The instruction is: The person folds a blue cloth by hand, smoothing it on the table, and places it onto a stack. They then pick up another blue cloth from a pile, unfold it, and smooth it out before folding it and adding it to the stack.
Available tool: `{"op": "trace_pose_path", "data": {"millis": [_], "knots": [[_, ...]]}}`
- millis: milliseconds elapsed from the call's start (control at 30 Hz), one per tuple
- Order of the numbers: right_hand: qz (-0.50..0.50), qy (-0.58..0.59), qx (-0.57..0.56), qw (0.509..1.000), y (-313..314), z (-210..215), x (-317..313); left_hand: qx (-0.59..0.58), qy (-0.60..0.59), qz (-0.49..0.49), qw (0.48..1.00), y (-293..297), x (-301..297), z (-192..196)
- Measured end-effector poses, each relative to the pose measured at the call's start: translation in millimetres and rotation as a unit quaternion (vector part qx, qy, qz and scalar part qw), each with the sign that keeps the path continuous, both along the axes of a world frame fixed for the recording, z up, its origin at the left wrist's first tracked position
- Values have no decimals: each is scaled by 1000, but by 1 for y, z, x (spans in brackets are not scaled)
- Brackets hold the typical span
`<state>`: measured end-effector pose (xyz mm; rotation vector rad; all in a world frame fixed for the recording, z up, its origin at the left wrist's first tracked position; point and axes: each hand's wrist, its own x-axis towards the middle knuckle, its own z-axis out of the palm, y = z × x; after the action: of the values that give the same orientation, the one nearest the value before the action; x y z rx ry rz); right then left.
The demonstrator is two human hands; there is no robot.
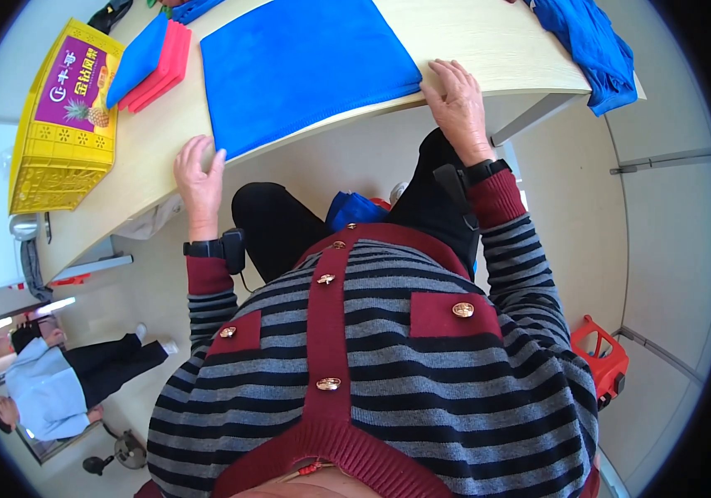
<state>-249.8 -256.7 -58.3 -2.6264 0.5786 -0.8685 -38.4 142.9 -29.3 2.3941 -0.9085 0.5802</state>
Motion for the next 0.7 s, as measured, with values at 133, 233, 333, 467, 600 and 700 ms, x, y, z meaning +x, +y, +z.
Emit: {"op": "trace_pose_path", "data": {"millis": [133, 233, 333, 467, 600, 700], "knots": [[-3, -61, 75, 995, 28, 14, 4, 2, -17, -74, 997, -12, -18, 8], [27, -90, 76, 993, 36, 14, -1, 7, -2, -73, 997, -6, -15, 5], [47, -88, -28, 995, 40, 11, 1, 25, -30, -68, 997, -3, -16, 6], [38, -98, -30, 994, 36, 7, -1, 38, -48, -61, 996, -11, -15, 6], [47, -118, -24, 992, 34, 4, -5, 71, -115, -58, 989, -33, -16, 15], [51, -128, -38, 990, 35, 5, -5, 19, -55, -190, 980, -96, -36, 34]]}}
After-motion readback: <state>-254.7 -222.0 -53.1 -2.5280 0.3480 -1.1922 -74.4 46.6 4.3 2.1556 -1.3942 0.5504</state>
